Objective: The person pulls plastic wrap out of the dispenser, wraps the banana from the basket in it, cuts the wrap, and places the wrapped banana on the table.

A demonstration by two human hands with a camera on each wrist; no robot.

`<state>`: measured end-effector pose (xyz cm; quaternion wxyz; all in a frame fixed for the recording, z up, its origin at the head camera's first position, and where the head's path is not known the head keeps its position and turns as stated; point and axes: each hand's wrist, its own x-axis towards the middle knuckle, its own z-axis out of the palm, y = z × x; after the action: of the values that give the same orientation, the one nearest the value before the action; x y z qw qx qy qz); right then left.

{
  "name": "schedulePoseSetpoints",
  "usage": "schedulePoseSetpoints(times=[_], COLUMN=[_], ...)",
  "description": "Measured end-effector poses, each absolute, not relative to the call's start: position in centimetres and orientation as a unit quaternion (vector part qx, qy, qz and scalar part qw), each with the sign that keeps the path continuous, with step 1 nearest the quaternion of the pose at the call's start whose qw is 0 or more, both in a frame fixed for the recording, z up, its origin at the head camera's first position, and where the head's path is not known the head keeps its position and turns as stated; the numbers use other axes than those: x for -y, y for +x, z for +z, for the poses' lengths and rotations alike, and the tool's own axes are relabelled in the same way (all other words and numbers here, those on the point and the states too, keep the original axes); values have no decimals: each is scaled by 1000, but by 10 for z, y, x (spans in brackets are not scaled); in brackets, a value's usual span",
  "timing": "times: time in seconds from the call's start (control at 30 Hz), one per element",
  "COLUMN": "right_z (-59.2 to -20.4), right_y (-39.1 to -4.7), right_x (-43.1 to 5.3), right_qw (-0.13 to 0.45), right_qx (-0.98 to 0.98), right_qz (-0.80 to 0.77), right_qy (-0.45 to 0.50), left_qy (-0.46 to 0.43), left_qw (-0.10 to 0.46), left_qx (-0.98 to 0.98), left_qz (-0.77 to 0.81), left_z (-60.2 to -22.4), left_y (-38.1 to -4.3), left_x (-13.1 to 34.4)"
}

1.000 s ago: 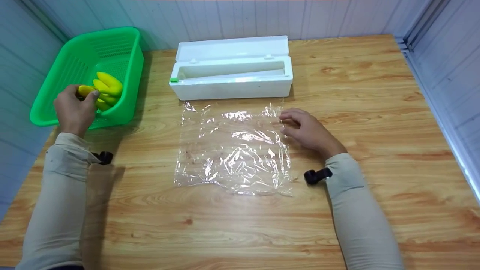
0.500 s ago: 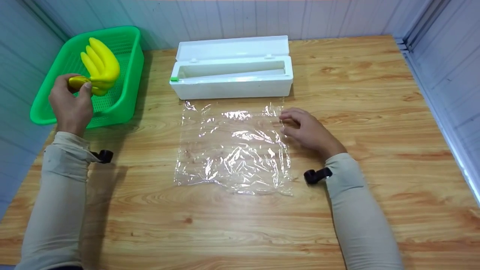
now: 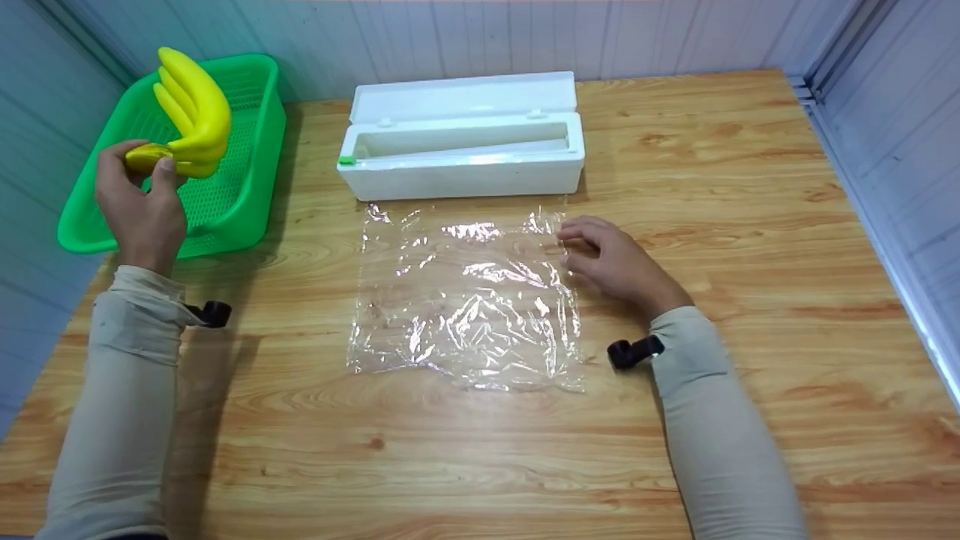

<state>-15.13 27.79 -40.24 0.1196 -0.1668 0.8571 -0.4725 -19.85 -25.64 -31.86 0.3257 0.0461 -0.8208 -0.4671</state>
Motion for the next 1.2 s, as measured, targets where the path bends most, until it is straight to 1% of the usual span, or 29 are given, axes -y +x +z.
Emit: schedulePoseSetpoints(times=[0.17, 0.37, 0.5, 0.63, 0.8, 1.0, 1.2], right_z=[-410, -420, -419, -419, -417, -418, -394], right_y=[-155, -160, -160, -159, -158, -159, -147], right_x=[-283, -288, -286, -284, -283, -285, -274], right_qw=[112, 115, 99, 91, 99, 103, 116], right_qx=[-860, -854, -856, -853, -855, -859, -864], right_qz=[-469, -479, -472, -473, -473, -467, -459], right_qy=[-168, -167, -186, -199, -188, -181, -168], left_qy=[34, 10, -10, -43, -69, -99, -107], left_qw=[322, 319, 322, 319, 322, 344, 340], left_qx=[814, 805, 790, 751, 688, 609, 547], left_qz=[-482, -499, -522, -576, -647, -708, -757], left_z=[-315, -304, -301, -301, -296, -288, -284], left_y=[-196, -186, -184, -184, -181, -179, -179], left_x=[246, 229, 225, 225, 220, 210, 204])
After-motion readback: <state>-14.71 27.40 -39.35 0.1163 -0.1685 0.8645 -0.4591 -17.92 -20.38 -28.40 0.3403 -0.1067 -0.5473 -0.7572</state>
